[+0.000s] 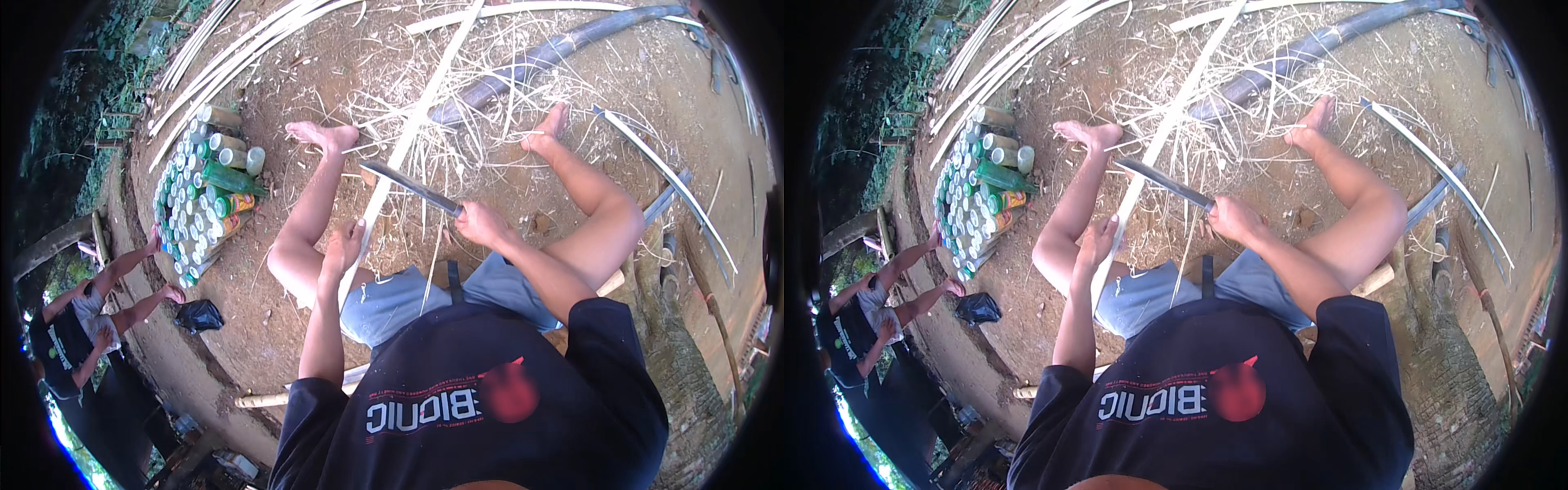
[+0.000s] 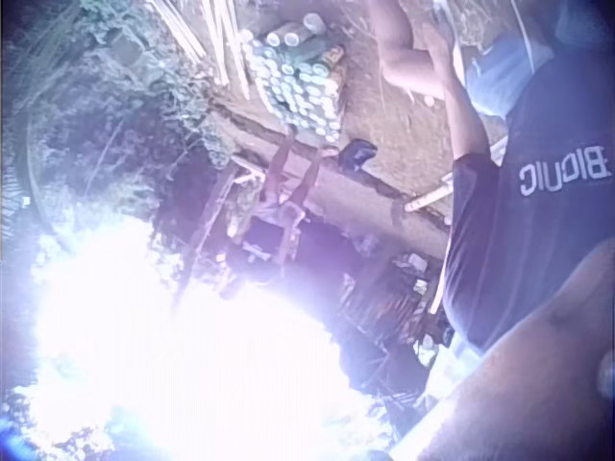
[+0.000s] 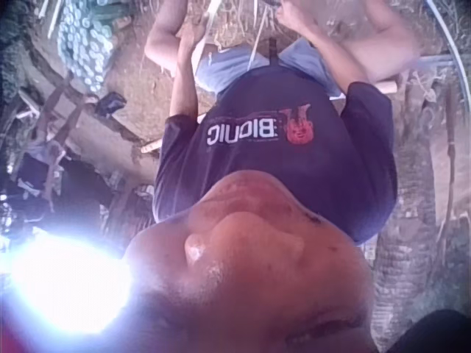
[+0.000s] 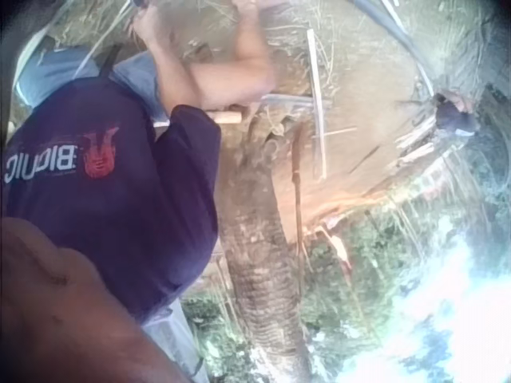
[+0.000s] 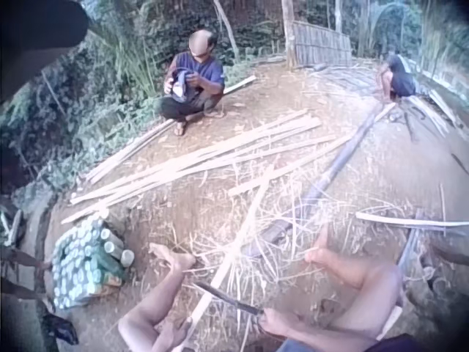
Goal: The person is using a blade to strip layers from a length of bamboo, repeatedly drawing the blade along the material to create thin strips.
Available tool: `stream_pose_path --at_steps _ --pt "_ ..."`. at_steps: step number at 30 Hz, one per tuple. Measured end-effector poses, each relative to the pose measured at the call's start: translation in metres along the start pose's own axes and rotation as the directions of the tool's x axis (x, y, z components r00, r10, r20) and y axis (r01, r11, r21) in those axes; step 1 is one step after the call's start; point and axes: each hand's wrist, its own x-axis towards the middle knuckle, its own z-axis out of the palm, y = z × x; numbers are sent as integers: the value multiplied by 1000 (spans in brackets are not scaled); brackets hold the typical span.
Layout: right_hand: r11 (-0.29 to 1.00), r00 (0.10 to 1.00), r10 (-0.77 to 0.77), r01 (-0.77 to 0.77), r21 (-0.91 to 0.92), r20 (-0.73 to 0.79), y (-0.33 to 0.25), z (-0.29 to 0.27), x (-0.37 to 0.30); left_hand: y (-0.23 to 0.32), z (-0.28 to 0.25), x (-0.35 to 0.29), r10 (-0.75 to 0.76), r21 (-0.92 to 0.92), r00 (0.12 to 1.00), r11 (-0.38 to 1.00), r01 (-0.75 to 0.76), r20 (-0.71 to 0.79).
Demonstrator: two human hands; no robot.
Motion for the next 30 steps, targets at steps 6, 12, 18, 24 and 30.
stream_pose_path --at_steps 6,12,18,24,30 --pt "936 998 -52 57 -347 24 -8 -31 -4 25 -9 -29 -201 -283 944 919 274 262" --pt "985 996 -57 44 -166 -75 28 -46 28 47 -28 -74 -277 -226 928 915 334 248" --pt "975 992 14 -41 -217 -122 54 -65 43 42 -52 -122 -371 -218 892 877 428 258" --pt "943 993 -90 108 -315 74 -1 -61 12 41 -78 -134 -401 -193 870 865 463 289" --pt "989 989 144 -144 -13 -46 46 -52 51 29 -97 -163 -440 -225 823 815 534 360"
